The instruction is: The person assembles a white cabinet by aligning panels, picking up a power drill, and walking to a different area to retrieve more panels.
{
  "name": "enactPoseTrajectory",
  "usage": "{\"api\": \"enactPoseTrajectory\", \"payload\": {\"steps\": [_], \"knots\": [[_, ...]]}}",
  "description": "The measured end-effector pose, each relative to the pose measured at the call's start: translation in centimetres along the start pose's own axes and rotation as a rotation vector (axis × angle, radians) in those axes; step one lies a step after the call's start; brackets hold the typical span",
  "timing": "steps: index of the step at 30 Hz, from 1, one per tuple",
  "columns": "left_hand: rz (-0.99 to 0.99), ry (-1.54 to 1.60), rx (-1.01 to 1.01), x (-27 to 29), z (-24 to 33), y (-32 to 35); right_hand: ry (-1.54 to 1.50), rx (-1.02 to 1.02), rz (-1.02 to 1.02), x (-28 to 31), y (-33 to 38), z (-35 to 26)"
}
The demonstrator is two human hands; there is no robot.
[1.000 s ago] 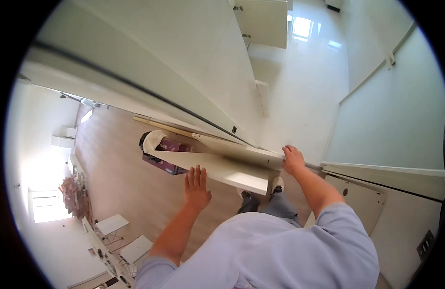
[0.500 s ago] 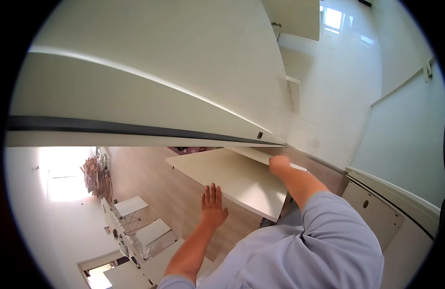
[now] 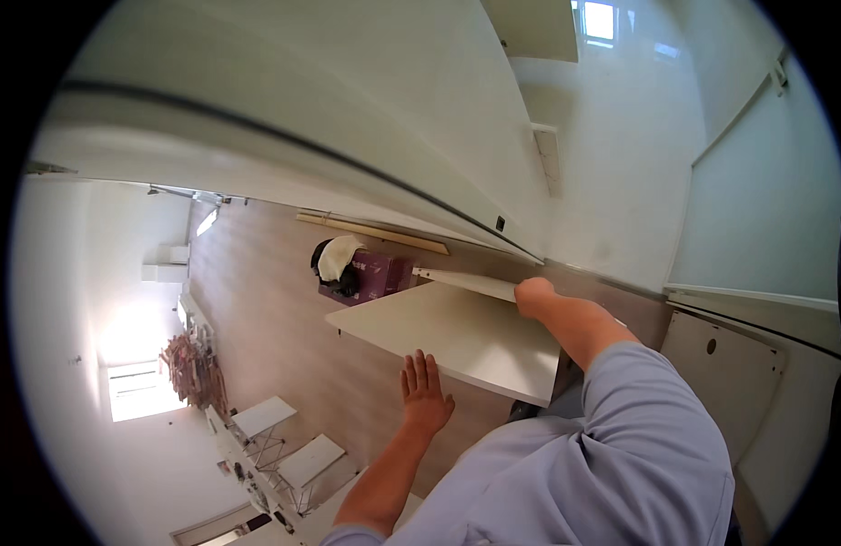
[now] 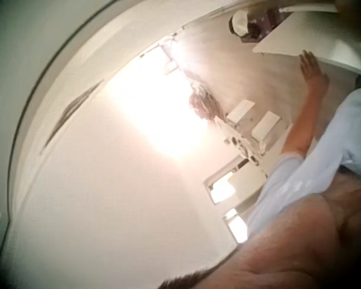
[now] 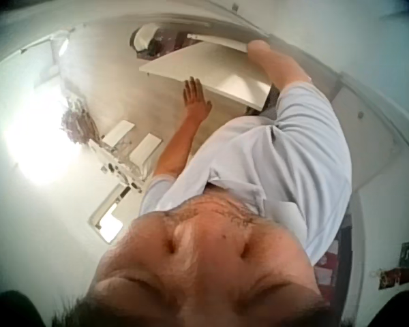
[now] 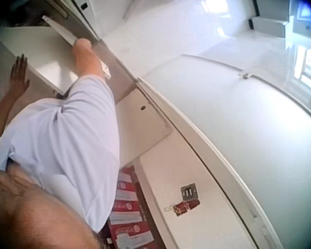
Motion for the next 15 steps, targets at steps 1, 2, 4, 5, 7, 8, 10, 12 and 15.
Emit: {"api": "enactPoseTrajectory", "payload": {"steps": [1, 2, 4, 5, 7, 8, 10, 12, 15], "knots": [[0.017, 0.0, -0.008, -0.1, 0.0, 0.1, 0.004, -0.02, -0.006, -0.3, 0.6, 0.1], [0.055, 0.011, -0.026, 0.1, -0.2, 0.3, 0.007, -0.038, -0.014, -0.7, 1.0, 0.0], [0.13, 0.05, -0.069, 0.2, -0.4, 0.6, 0.038, -0.063, -0.025, -0.8, 2.9, -0.2], [0.163, 0.065, -0.092, 0.5, -0.7, 0.7, 0.057, -0.062, -0.027, -0.6, 3.8, -0.4], [0.224, 0.103, -0.126, 0.6, -0.9, 1.2, 0.076, -0.085, -0.037, -0.1, 6.3, -0.6], [0.208, 0.118, -0.134, 0.5, -1.0, 1.4, 0.071, -0.107, -0.041, 0.3, 7.7, -0.5], [0.185, 0.142, -0.152, 0.6, -1.4, 1.7, 0.069, -0.139, -0.026, 0.4, 10.3, -0.3], [0.188, 0.161, -0.173, 0.6, -1.7, 2.2, 0.067, -0.153, 0.002, 0.1, 13.4, 0.7], [0.198, 0.171, -0.193, 0.0, -2.2, 3.0, 0.066, -0.228, 0.029, -0.6, 18.4, 1.6]]}}
Point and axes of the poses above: each hand's wrist, its own y-axis away from the middle knuckle, its own x-axis out of the back of the hand, z = x × y, the point moved 6 cm from there along -y, towards the middle knuckle, and after that the axes turned 3 degrees about x, right-handed, at the moved point
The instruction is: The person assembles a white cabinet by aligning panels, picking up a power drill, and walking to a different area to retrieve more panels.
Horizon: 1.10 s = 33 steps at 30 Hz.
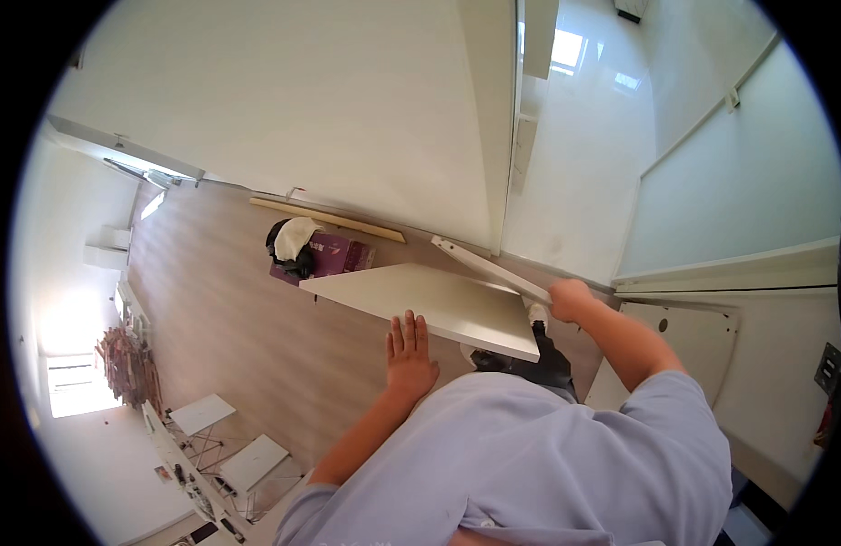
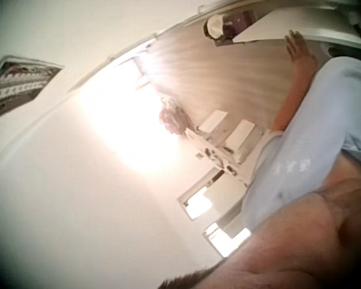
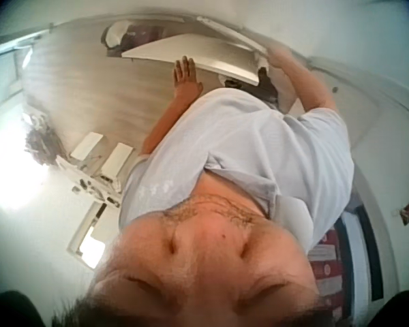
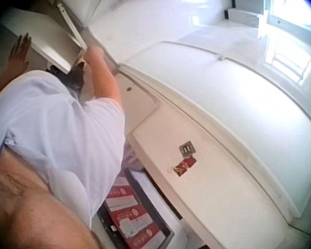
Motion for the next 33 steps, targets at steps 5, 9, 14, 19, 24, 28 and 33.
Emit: {"api": "enactPoseTrajectory", "payload": {"steps": [5, 9, 14, 19, 24, 28, 33], "knots": [[0.02, -0.002, -0.044, 0.2, -0.4, 0.6, -0.041, -0.123, 0.106, -1.2, 8.3, 1.9], [0.058, -0.013, -0.096, 0.9, -0.4, -0.8, -0.109, -0.253, 0.126, -3.9, 14.3, 3.0], [0.191, 0.031, -0.188, 2.9, 0.1, -5.1, -0.233, -0.449, 0.109, -8.5, 20.8, 3.5], [0.294, -0.159, -0.298, 3.8, 0.6, -11.5, -0.374, -0.606, 0.126, -13.5, 27.0, 3.0], [0.2, -0.203, -0.264, 5.4, 1.9, -16.8, -0.526, -0.736, 0.125, -18.0, 33.5, 1.4], [0.023, -0.17, -0.167, 7.0, 3.3, -19.3, -0.575, -0.806, 0.126, -22.7, 37.9, 0.2], [-0.025, -0.109, -0.145, 8.3, 4.6, -21.2, -0.581, -0.667, 0.302, -30.7, 39.8, -1.1]]}}
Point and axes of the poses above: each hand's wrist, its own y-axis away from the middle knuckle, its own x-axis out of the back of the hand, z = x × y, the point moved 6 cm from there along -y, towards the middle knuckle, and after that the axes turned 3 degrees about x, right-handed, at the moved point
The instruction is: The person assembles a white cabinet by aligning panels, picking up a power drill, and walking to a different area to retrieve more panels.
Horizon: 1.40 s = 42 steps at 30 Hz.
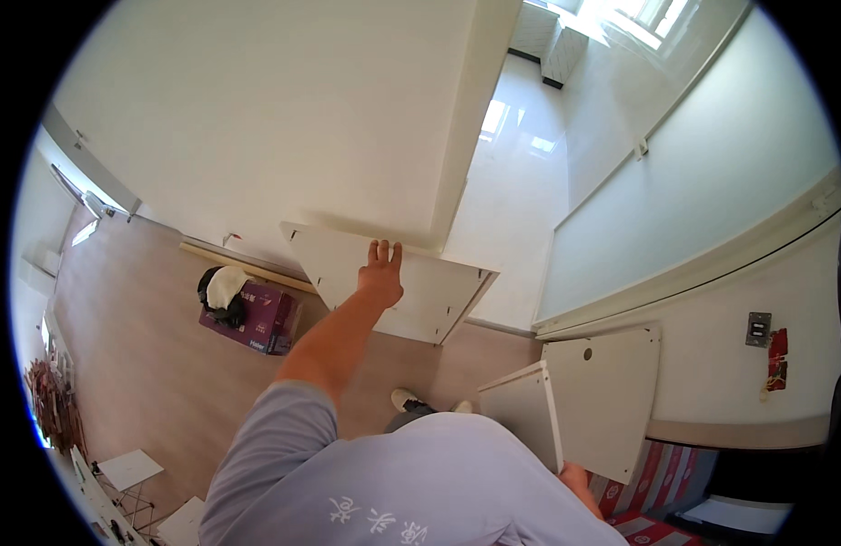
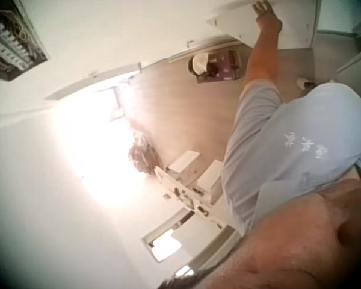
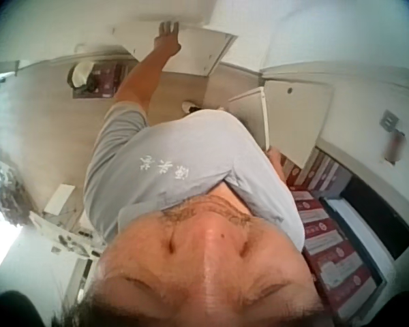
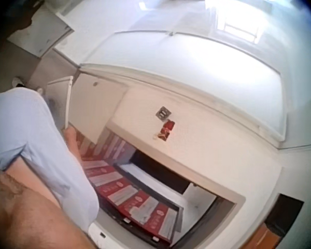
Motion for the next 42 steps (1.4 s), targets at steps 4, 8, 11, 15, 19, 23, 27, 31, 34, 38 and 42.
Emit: {"api": "enactPoseTrajectory", "payload": {"steps": [4, 8, 11, 15, 19, 23, 27, 31, 34, 38, 42], "knots": [[0.035, -0.056, -0.012, -0.4, 0.0, -1.2, -0.006, -0.164, -0.082, -2.0, 2.5, 1.3], [0.02, -0.076, 0.025, -0.6, 0.4, -1.3, 0.042, -0.139, -0.102, -3.4, 4.3, 3.2], [0.024, -0.098, 0.031, 0.0, 0.7, -0.8, -0.015, -0.115, -0.095, -5.3, 5.5, 4.5], [0.081, -0.048, 0.016, -4.2, 0.7, 1.6, -0.062, -0.079, -0.085, -5.2, 7.1, 3.4], [-0.118, 0.199, 0.052, -17.0, -1.9, 11.8, -0.051, -0.022, -0.115, -6.7, 5.8, 4.0], [-0.604, 0.371, 0.144, -33.7, -6.5, 29.0, -0.01, 0.014, -0.167, -8.5, 3.5, 3.0], [-0.71, 0.44, 0.296, -42.1, -11.7, 51.0, 0.227, 0.189, -0.166, -13.4, -2.3, 6.3], [-0.582, 0.617, 0.864, -48.2, -17.2, 67.6, 0.403, 0.375, -0.224, -12.5, -8.7, -2.8], [-0.326, 0.832, 1.108, -46.6, -19.8, 72.9, 0.524, 0.508, -0.25, -13.5, -11.3, -13.1], [-0.127, 1.195, 1.342, -49.9, -18.7, 77.9, 0.687, 0.748, -0.305, -18.4, -11.3, -30.3], [-0.143, 1.281, 1.226, -56.1, -16.1, 81.7, 0.835, 0.954, -0.348, -24.1, -6.8, -45.5]]}}
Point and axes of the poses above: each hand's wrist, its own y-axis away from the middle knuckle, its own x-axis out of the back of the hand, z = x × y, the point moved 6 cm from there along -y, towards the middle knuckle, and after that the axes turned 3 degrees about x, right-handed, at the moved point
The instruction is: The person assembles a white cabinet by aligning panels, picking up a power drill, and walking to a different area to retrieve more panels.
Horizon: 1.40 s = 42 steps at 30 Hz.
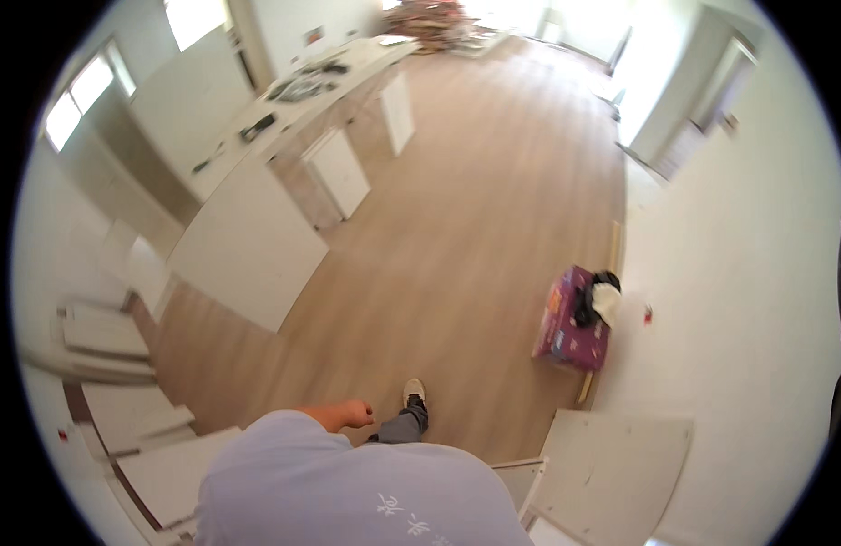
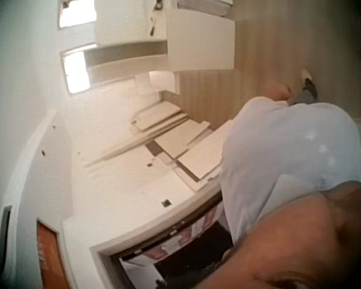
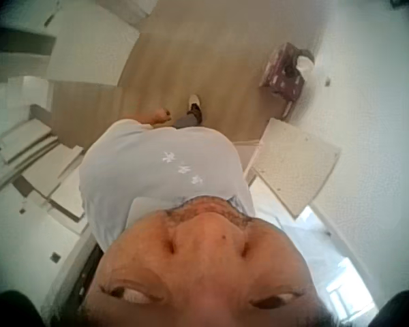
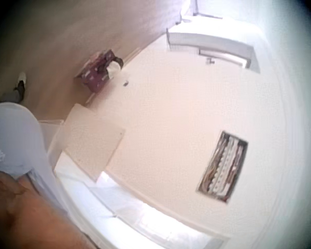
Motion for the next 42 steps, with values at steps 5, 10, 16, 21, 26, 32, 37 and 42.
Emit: {"api": "enactPoseTrajectory", "payload": {"steps": [5, 10, 16, 21, 26, 32, 37, 42], "knots": [[0.163, 0.383, 0.192, 2.4, -6.6, -1.7, 0.184, 0.275, -0.031, 7.6, -6.5, -11.6], [0.3, 0.513, 0.242, 7.0, -8.5, -5.3, 0.551, 0.514, -0.037, 17.9, -9.5, -26.5], [0.272, 0.846, 0.069, 15.8, 1.3, -9.5, 0.268, 0.731, 0.025, 39.5, -3.1, -51.5], [0.284, 1.111, -0.025, 29.7, 10.9, -14.3, -0.228, 0.859, 0.208, 56.4, 3.1, -57.3], [0.486, 1.658, -0.245, 45.7, 19.0, -20.6, -0.412, 1.157, 0.526, 72.8, 3.1, -59.0], [0.508, 1.926, -0.529, 56.4, 22.6, -19.6, -0.612, 1.238, 0.446, 81.8, -12.1, -64.6], [0.79, 1.904, -0.261, 58.8, 16.4, -17.4, -0.614, 1.228, 0.173, 83.0, -24.7, -75.7], [0.963, 1.833, -0.068, 58.9, 11.7, -16.6, -0.668, 1.103, -0.1, 78.8, -35.8, -84.8]]}}
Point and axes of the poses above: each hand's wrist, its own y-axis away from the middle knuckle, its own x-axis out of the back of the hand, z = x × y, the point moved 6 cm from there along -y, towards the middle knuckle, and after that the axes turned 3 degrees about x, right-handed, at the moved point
